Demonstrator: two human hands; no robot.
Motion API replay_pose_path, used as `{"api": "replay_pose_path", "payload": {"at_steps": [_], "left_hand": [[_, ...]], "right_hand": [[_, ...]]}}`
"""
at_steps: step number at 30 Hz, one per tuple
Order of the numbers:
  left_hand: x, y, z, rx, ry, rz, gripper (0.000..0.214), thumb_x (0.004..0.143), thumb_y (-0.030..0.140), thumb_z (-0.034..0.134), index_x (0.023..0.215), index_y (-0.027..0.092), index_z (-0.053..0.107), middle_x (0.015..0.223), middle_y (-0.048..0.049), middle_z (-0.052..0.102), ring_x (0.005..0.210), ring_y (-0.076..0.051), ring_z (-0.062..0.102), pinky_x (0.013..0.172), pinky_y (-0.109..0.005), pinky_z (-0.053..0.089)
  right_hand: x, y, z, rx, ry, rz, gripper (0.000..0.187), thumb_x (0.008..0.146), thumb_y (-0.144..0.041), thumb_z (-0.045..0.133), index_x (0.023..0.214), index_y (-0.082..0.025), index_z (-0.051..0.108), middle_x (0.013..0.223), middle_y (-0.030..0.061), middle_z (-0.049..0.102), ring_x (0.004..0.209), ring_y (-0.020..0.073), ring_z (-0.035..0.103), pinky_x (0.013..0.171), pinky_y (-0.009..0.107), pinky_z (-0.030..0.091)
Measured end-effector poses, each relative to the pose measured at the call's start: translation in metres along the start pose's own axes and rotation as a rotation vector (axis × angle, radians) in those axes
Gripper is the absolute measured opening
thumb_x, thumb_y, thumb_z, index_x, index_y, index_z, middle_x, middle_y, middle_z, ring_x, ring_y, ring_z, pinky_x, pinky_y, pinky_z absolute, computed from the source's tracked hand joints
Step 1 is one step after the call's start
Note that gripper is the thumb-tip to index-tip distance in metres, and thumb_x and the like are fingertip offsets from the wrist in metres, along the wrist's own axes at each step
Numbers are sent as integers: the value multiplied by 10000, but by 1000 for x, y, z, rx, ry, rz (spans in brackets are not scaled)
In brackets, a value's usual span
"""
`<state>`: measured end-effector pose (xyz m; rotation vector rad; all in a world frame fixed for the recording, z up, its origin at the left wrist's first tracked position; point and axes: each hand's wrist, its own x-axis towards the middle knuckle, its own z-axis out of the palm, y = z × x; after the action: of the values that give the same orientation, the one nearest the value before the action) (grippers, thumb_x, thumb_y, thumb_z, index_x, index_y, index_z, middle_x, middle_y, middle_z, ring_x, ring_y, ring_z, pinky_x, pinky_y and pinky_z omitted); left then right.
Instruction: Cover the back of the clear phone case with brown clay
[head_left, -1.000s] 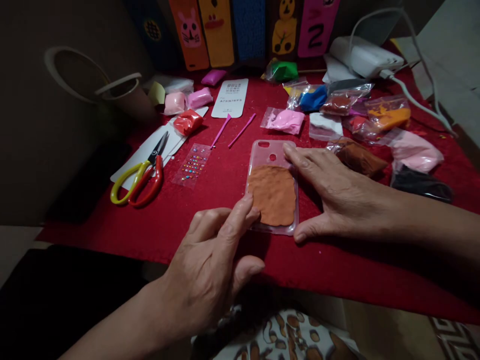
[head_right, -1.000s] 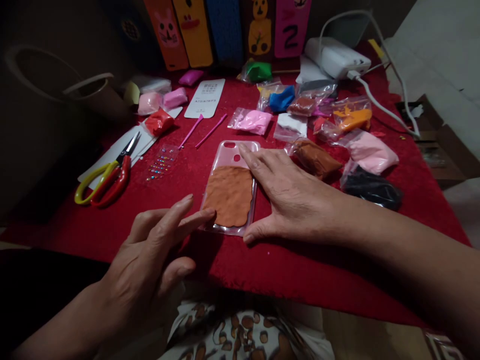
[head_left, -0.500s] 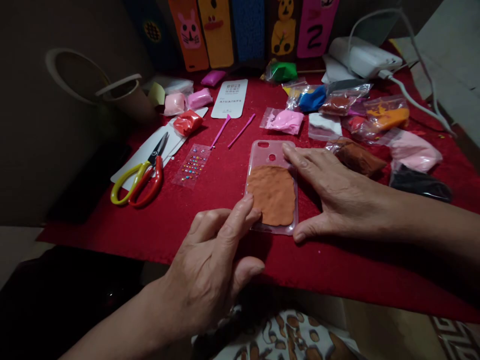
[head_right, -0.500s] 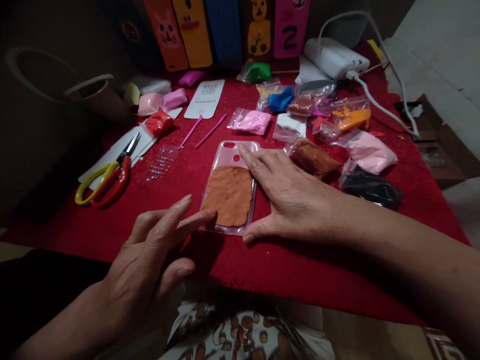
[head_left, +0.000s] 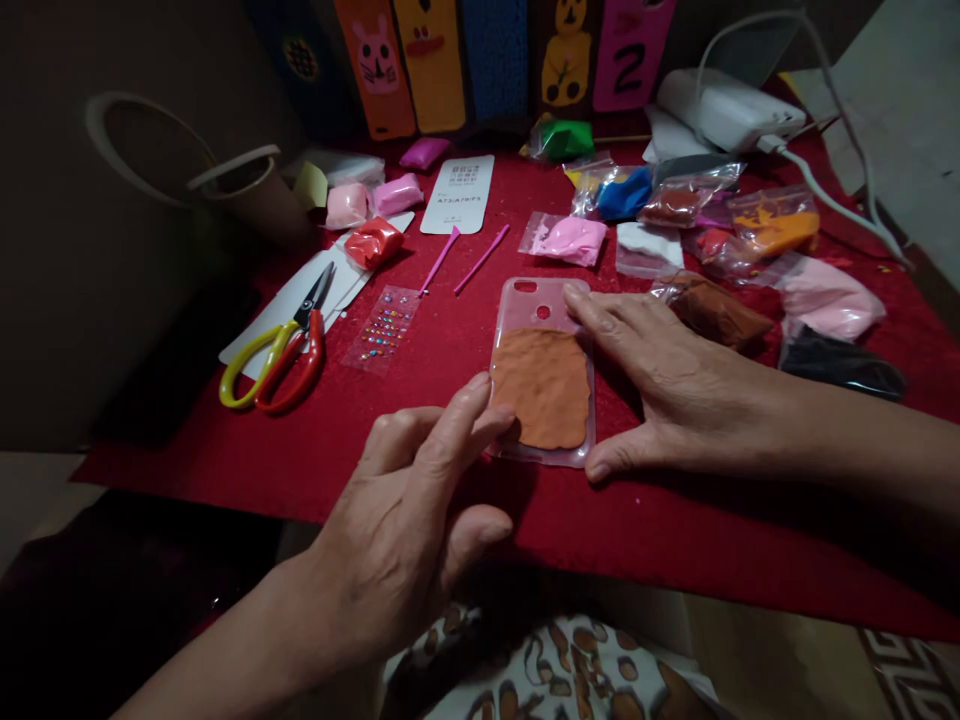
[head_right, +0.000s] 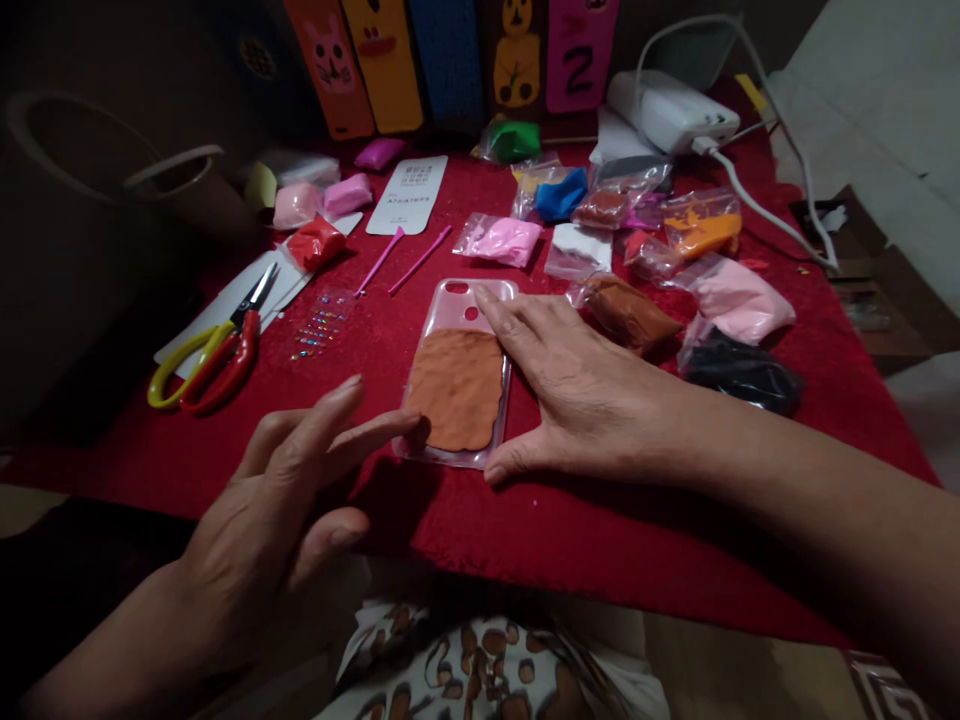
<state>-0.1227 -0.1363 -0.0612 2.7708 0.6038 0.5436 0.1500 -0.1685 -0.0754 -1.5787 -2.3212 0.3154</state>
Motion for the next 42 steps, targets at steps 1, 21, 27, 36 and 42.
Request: {"api": "replay_pose_path", "payload": {"at_steps": [1, 21, 27, 36, 42], "left_hand": [[0, 0, 1, -7, -4, 5, 682, 993, 394, 400, 1529, 93, 104, 1318, -121, 603, 1120, -242, 489, 966, -372, 409], [-10, -1, 2, 6, -17, -12, 719, 980, 417, 422, 1535, 98, 93, 1294, -143, 619, 1148, -261, 498, 958, -399, 441], [-12, -1, 6, 54, 11, 23, 710, 977, 453, 409, 1530, 104, 131, 1236, -139, 657, 1104, -257, 540, 928, -405, 453], [-11, -1, 5, 12, 64, -16, 685, 985, 426, 405, 1531, 104, 144, 1229, -124, 658, 1129, -255, 508, 954, -396, 431], [-14, -1, 7, 59, 18, 37, 711, 975, 377, 449, 1532, 90, 113, 1225, -135, 665, 1124, -267, 530, 945, -425, 418]], "right_hand": [[0, 0, 0, -3, 0, 1, 1227, 663, -768, 617, 1545, -132, 47, 1489, 250, 331, 1356, 463, 308, 1016, 694, 339], [0, 0, -1, 20, -4, 2, 1212, 673, -719, 654, 1550, -196, 0, 1509, 210, 313, 1356, 469, 297, 1021, 708, 317], [-1, 1, 0, 10, 18, -31, 1248, 644, -756, 649, 1552, -196, 0, 1485, 212, 351, 1345, 478, 310, 1025, 708, 314], [0, 1, 0, -3, 4, -18, 1232, 663, -769, 615, 1549, -141, 32, 1500, 234, 321, 1342, 479, 311, 1021, 701, 326], [0, 0, -1, -2, 5, -21, 1240, 653, -767, 625, 1550, -159, 24, 1493, 222, 340, 1343, 478, 310, 1021, 706, 322]]}}
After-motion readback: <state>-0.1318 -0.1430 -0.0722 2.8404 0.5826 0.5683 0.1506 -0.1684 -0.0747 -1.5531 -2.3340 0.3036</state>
